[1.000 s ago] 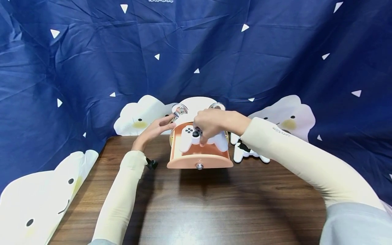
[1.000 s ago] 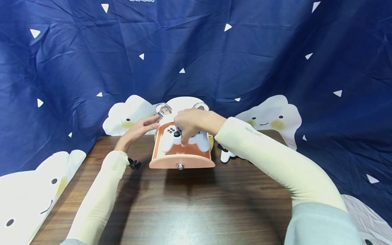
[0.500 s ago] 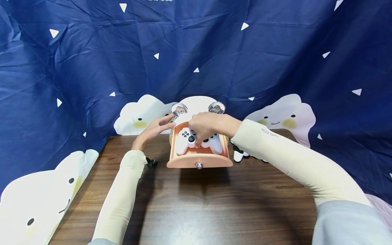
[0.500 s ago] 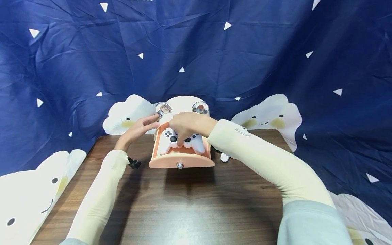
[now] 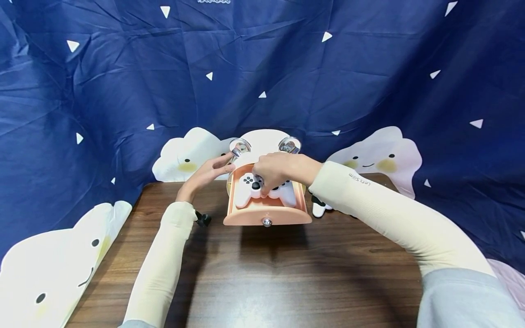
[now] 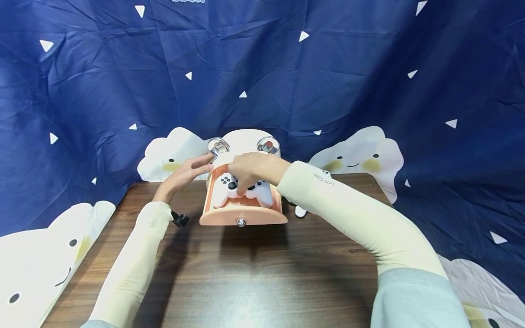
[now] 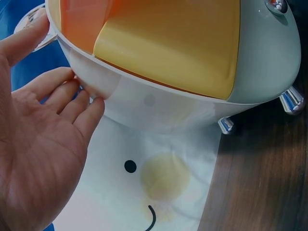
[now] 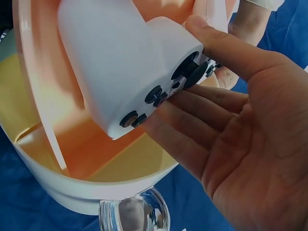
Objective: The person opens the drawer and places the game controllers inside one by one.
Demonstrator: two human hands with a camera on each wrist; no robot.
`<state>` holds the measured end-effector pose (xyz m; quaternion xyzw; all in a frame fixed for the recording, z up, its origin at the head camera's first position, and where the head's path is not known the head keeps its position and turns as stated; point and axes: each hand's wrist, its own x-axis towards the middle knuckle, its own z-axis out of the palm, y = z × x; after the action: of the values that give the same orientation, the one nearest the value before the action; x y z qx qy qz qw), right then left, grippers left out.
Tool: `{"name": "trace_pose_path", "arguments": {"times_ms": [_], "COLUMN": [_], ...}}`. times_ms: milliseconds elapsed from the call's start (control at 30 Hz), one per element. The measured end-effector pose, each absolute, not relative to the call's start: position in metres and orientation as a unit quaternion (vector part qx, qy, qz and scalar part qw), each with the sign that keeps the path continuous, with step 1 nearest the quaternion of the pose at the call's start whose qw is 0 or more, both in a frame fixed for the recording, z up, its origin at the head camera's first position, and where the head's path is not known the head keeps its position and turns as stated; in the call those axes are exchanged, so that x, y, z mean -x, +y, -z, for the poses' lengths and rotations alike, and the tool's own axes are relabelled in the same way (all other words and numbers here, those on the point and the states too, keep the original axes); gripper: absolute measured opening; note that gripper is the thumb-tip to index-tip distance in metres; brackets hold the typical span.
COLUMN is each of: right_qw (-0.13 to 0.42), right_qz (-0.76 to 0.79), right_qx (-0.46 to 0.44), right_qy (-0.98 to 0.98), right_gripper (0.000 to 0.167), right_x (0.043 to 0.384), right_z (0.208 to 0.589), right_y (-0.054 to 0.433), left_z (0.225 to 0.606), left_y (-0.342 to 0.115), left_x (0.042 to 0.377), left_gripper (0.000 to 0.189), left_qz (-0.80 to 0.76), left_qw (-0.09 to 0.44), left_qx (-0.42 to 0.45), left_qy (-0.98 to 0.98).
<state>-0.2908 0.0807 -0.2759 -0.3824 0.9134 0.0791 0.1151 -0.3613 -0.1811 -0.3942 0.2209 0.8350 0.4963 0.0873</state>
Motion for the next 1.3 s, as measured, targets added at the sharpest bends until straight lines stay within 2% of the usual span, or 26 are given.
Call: {"name": "trace_pose_path", "arguments": {"times_ms": [333,500,633,700,767,933,1067,1300], "right_qw": [0.128,0.119,0.104,0.089,0.073,0.006,-0.052,-0.115], "right_qz": [-0.068,-0.056,-0.031,-0.023,-0.014,-0.004,0.011,0.039], "right_qx": [0.398,0.41,0.426,0.437,0.443,0.447,0.452,0.431], "right_qy": [0.906,0.903,0.898,0.895,0.893,0.894,0.891,0.894], "right_gripper": [0.035,0.021,0.034,0.039,0.036,0.016,0.015,0.013], "right_x": [0.293,0.292,0.291,0.291,0.29,0.283,0.273,0.252], "right_z": [0.271,0.266,0.262,0.261,0.259,0.254,0.252,0.254], "right_y": [0.086,0.09,0.094,0.097,0.101,0.111,0.121,0.139], "left_z": [0.394,0.393,0.394,0.394,0.394,0.394,0.394,0.394], "left_y": [-0.181,-0.181,-0.181,-0.181,-0.18,-0.18,-0.18,-0.181], "left_x": [0.361,0.361,0.361,0.361,0.361,0.361,0.361,0.359], "left_gripper": [0.073,0.072,0.071,0.072,0.072,0.074,0.074,0.075], "left_qz": [-0.497,-0.499,-0.496,-0.495,-0.494,-0.494,-0.494,-0.491], "left_qw": [0.089,0.089,0.083,0.084,0.085,0.089,0.088,0.092], "left_qx": [-0.222,-0.224,-0.223,-0.223,-0.222,-0.219,-0.218,-0.215], "left_qy": [0.834,0.832,0.835,0.836,0.836,0.837,0.837,0.839]}}
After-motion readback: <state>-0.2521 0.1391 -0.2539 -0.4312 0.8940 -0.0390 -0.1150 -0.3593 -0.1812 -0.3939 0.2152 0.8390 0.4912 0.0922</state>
